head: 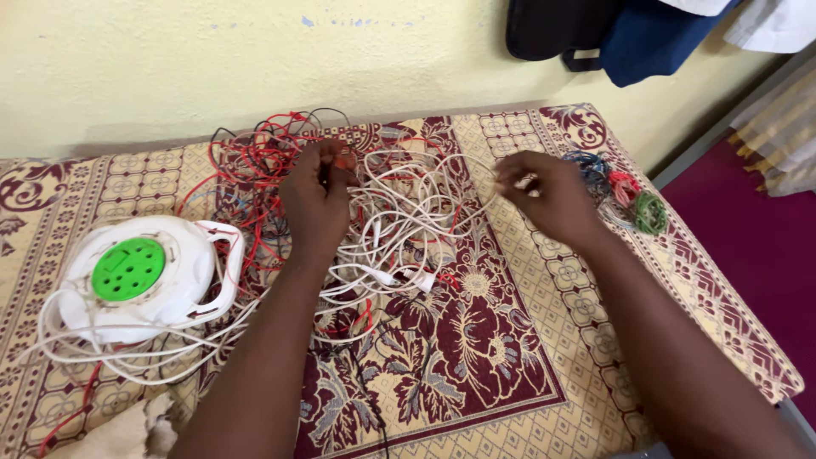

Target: The person untangles a large pile of electrical wires and cables by hand, separating specific sections and winding small lengths together.

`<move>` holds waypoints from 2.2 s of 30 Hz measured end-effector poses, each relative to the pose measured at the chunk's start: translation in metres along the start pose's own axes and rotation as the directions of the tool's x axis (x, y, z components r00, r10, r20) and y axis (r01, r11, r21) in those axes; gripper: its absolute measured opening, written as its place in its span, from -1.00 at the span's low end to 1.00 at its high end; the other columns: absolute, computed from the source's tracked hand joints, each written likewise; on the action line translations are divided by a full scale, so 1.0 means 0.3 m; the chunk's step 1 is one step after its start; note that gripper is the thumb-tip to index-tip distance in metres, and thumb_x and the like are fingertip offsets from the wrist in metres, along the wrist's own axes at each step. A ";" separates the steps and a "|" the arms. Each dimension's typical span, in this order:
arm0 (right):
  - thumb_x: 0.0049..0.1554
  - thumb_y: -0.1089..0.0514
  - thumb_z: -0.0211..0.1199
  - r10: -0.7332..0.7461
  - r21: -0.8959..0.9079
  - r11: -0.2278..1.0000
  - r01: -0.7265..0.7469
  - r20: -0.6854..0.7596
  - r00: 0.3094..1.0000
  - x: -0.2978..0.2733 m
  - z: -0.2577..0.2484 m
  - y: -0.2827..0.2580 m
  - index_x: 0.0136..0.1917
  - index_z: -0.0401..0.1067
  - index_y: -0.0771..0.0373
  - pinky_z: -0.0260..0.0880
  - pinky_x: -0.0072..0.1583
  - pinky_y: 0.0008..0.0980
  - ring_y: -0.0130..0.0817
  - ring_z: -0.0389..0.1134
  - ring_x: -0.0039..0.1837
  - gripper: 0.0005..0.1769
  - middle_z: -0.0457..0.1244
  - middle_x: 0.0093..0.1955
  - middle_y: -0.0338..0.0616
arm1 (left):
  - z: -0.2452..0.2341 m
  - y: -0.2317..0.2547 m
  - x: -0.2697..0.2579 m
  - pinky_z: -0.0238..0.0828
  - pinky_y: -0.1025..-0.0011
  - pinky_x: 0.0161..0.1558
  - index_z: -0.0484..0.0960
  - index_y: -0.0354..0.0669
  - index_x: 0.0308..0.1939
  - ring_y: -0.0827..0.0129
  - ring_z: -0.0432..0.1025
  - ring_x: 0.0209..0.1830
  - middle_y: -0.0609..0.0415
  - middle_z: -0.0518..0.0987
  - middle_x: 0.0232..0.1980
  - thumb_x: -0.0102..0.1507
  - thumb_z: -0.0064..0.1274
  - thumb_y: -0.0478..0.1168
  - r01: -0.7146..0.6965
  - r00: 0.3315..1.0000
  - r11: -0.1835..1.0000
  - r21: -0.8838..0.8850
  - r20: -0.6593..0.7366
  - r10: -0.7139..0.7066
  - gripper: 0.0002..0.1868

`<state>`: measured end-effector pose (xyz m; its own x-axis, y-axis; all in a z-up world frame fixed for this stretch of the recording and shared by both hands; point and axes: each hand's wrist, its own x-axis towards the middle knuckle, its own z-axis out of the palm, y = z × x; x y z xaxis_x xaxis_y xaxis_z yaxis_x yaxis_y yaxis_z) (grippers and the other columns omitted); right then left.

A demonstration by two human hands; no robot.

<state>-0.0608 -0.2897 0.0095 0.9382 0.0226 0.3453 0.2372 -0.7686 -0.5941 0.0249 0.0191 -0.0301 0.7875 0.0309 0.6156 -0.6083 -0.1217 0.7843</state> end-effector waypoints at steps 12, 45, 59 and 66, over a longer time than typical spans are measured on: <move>0.24 0.04 0.27 -0.383 -0.009 0.923 0.385 0.082 0.920 0.092 0.351 -0.159 0.22 0.45 0.27 0.29 0.28 -0.08 -0.08 0.30 0.27 -0.64 0.30 0.23 0.02 | -0.044 0.007 0.007 0.51 0.19 0.02 0.54 -0.27 0.19 0.03 0.53 0.07 -0.14 0.59 0.08 0.34 0.00 -0.48 -0.280 0.949 0.846 0.454 -0.004 0.316 -0.67; 0.26 0.14 0.19 0.462 0.647 0.730 -0.220 -0.230 0.857 0.125 0.249 0.176 0.01 0.43 0.19 0.23 -0.32 -0.46 -0.51 0.26 -0.36 -0.90 0.29 -0.34 -0.30 | 0.346 -0.004 0.248 0.52 0.18 0.00 0.80 -0.07 -0.21 -0.01 0.60 -0.15 -0.18 0.71 -0.14 0.29 0.08 -0.25 -0.080 0.903 0.766 0.637 0.371 -0.214 -0.84; 0.19 0.35 0.26 -0.243 0.110 0.942 0.316 -0.426 0.871 0.091 0.200 -0.062 0.20 0.40 0.31 0.46 0.11 -0.18 -0.17 0.41 0.14 -0.71 0.35 0.12 0.03 | 0.221 0.043 0.027 0.61 0.42 -0.04 0.54 -0.27 0.11 0.32 0.67 0.06 -0.08 0.73 0.03 0.34 0.05 -0.51 -0.039 0.976 0.999 -0.006 0.212 0.040 -0.72; 0.20 0.42 0.36 -0.359 -0.011 0.926 0.378 -0.342 0.869 0.094 0.256 -0.019 0.10 0.50 0.27 0.48 0.16 -0.24 -0.22 0.45 0.16 -0.79 0.38 0.09 -0.09 | 0.182 0.041 0.006 0.62 0.39 -0.07 0.44 -0.25 0.20 0.31 0.68 -0.04 -0.04 0.74 0.04 0.34 0.15 -0.32 0.009 0.892 1.000 0.019 0.451 -0.017 -0.63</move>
<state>-0.0165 -0.2355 -0.0331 0.6438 0.0769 0.7613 0.5713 -0.7102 -0.4113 0.0242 -0.0364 -0.0236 0.7577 -0.4177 0.5014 -0.5990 -0.1400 0.7885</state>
